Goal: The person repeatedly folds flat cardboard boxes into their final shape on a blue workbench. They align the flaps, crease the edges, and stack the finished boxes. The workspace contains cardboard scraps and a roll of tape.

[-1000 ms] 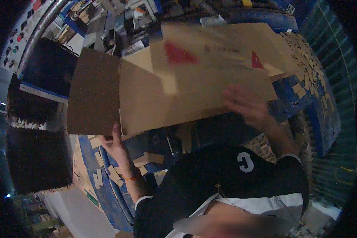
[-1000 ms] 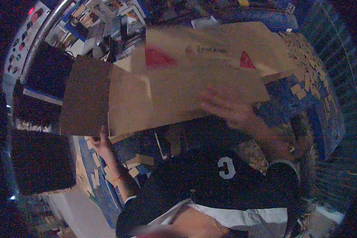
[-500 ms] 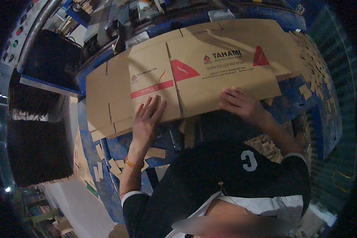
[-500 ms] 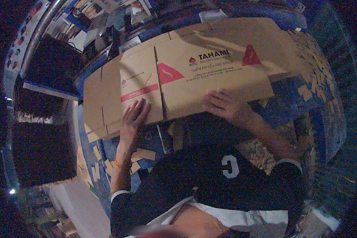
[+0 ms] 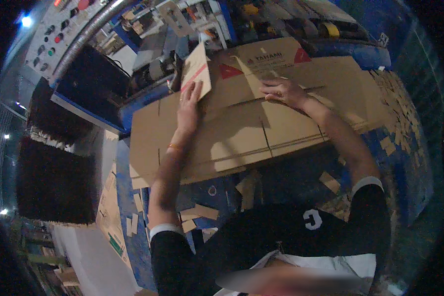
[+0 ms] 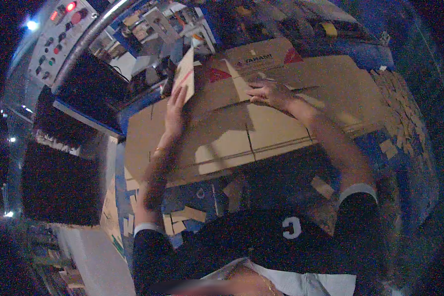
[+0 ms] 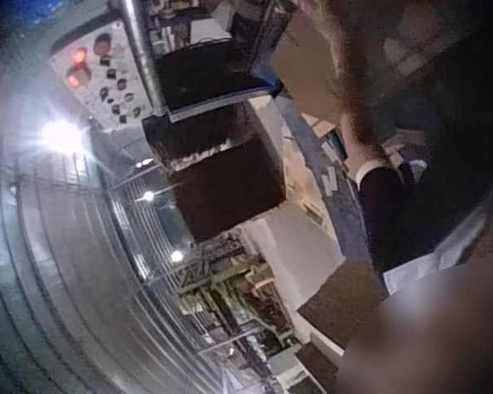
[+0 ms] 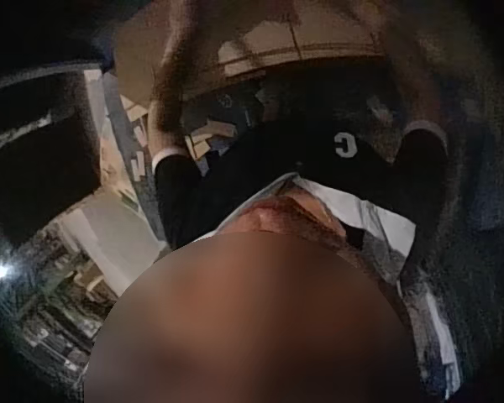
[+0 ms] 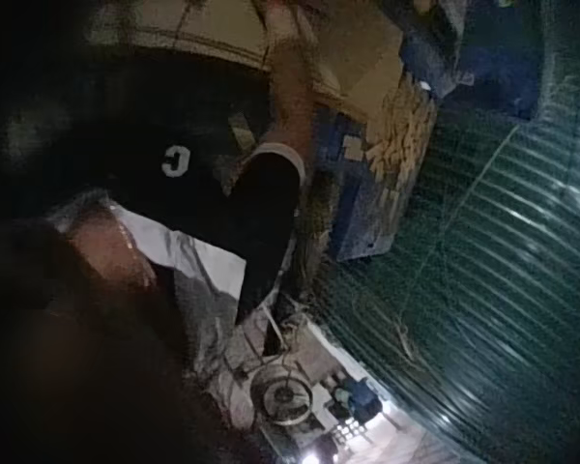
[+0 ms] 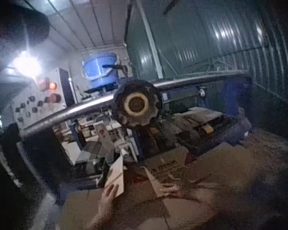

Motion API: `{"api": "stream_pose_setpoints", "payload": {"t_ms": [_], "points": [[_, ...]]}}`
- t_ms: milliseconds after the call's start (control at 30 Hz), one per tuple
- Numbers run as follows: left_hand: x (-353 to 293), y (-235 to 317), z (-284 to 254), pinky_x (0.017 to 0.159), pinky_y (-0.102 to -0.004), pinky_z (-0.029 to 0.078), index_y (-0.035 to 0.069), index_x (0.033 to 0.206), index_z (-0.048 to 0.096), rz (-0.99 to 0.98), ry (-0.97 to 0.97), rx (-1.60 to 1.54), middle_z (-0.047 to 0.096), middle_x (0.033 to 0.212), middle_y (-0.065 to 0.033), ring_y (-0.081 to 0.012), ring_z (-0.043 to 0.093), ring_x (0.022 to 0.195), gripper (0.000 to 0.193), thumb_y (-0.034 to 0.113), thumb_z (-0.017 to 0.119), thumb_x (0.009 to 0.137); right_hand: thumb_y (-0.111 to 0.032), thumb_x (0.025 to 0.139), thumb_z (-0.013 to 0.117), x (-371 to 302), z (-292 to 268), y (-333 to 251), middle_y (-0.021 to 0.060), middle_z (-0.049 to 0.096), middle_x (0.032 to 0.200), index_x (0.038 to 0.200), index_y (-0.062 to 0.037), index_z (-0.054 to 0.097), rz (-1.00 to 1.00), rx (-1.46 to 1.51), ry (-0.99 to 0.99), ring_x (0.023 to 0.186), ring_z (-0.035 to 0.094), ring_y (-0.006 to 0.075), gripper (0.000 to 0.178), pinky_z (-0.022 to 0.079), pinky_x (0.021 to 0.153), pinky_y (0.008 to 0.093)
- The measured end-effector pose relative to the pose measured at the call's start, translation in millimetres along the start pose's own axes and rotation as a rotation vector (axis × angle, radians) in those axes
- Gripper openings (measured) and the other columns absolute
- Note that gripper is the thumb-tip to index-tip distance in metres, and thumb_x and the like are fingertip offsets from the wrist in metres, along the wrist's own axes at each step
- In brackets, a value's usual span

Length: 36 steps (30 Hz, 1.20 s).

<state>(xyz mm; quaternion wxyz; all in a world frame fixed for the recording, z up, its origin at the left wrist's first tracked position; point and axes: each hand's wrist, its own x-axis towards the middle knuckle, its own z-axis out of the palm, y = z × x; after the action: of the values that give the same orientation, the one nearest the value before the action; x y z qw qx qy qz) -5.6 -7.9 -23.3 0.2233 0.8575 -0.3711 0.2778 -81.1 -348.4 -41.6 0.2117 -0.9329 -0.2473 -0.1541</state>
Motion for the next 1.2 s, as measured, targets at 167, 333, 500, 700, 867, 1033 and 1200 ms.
{"api": "stream_pose_setpoints", "payload": {"t_ms": [167, 333, 500, 700, 867, 1033, 1200], "points": [[49.1, 2.2, 32.5, 0.105, -0.0486, 0.03, 0.003, 0.145, 0.015, -0.362, -0.012, 0.322, 0.033, 0.139, -0.0272, -0.0424, 0.032, 0.13, 0.08, 0.009, 0.062, 0.08, -0.031, 0.086, 0.062, 52.1, 11.2, 29.9, 0.0112, 0.053, 0.13, 0.13, -0.015, 0.051, 0.497, 0.171, 0.084, 0.119, 0.049, 0.0346, 0.048, 0.04, 0.099, 0.0403], [22.6, 55.7, 12.7, 0.109, -0.0508, 0.022, -0.006, 0.143, 0.009, -0.202, 0.293, -0.015, 0.024, 0.143, -0.0309, -0.0472, 0.022, 0.133, 0.087, 0.01, 0.067, 0.079, -0.03, 0.085, 0.062, 41.1, 7.2, 15.1, 0.0163, 0.049, 0.132, 0.136, -0.013, 0.042, 0.288, -0.414, 0.293, 0.118, 0.048, 0.0372, 0.057, 0.04, 0.098, 0.0419], [-95.8, 42.5, -72.3, 0.109, -0.0449, 0.022, -0.009, 0.14, 0.016, -0.718, 0.659, 0.01, 0.027, 0.141, -0.0313, -0.0443, 0.026, 0.132, 0.082, 0.013, 0.066, 0.079, -0.033, 0.084, 0.062, -103.2, -50.7, 13.8, 0.0196, 0.047, 0.131, 0.133, -0.0076, 0.044, 0.741, -0.009, 0.324, 0.119, 0.046, 0.0375, 0.058, 0.038, 0.099, 0.0439], [-158.2, 19.2, -73.3, 0.108, -0.0464, 0.021, -0.01, 0.141, 0.01, -1.03, 0.534, 0.097, 0.027, 0.14, -0.0323, -0.0443, 0.028, 0.129, 0.083, 0.02, 0.061, 0.083, -0.048, 0.088, 0.052, -288.4, -53.1, 80.3, 0.017, 0.048, 0.132, 0.128, -0.0068, 0.05, 1.092, -0.883, 0.361, 0.127, 0.036, 0.04, 0.057, 0.029, 0.105, 0.0529], [-124.3, 35.2, -89.7, 0.109, -0.0463, 0.02, -0.01, 0.141, 0.007, -0.921, 0.677, -0.09, 0.02, 0.144, -0.0321, -0.0422, 0.023, 0.133, 0.085, 0.024, 0.06, 0.084, -0.044, 0.089, 0.054, -286.6, -58.0, 92.0, 0.0157, 0.052, 0.129, 0.126, -0.0074, 0.052, 0.996, -0.804, 0.545, 0.122, 0.043, 0.0376, 0.053, 0.033, 0.102, 0.0509], [-97.8, 33.4, -129.9, 0.104, -0.0417, 0.031, -0.005, 0.141, 0.015, -0.682, 0.896, -0.296, 0.026, 0.143, -0.0254, -0.0364, 0.031, 0.13, 0.075, 0.021, 0.059, 0.086, -0.033, 0.088, 0.056, -237.3, -73.4, 81.6, 0.0177, 0.053, 0.126, 0.127, -0.0033, 0.051, 1.1, -0.337, 1.185, 0.11, 0.053, 0.0345, 0.049, 0.04, 0.096, 0.0407], [-109.0, -18.4, -146.1, 0.087, -0.0364, 0.046, 0.0, 0.127, 0.042, -0.966, 1.206, -1.281, 0.05, 0.122, -0.015, -0.0263, 0.052, 0.107, 0.045, 0.014, 0.058, 0.087, -0.017, 0.087, 0.056, -182.0, -113.0, 70.4, 0.0171, 0.055, 0.124, 0.129, 0.0022, 0.047, 0.88, 0.203, 1.375, 0.109, 0.053, 0.0283, 0.046, 0.041, 0.094, 0.0365]]}}
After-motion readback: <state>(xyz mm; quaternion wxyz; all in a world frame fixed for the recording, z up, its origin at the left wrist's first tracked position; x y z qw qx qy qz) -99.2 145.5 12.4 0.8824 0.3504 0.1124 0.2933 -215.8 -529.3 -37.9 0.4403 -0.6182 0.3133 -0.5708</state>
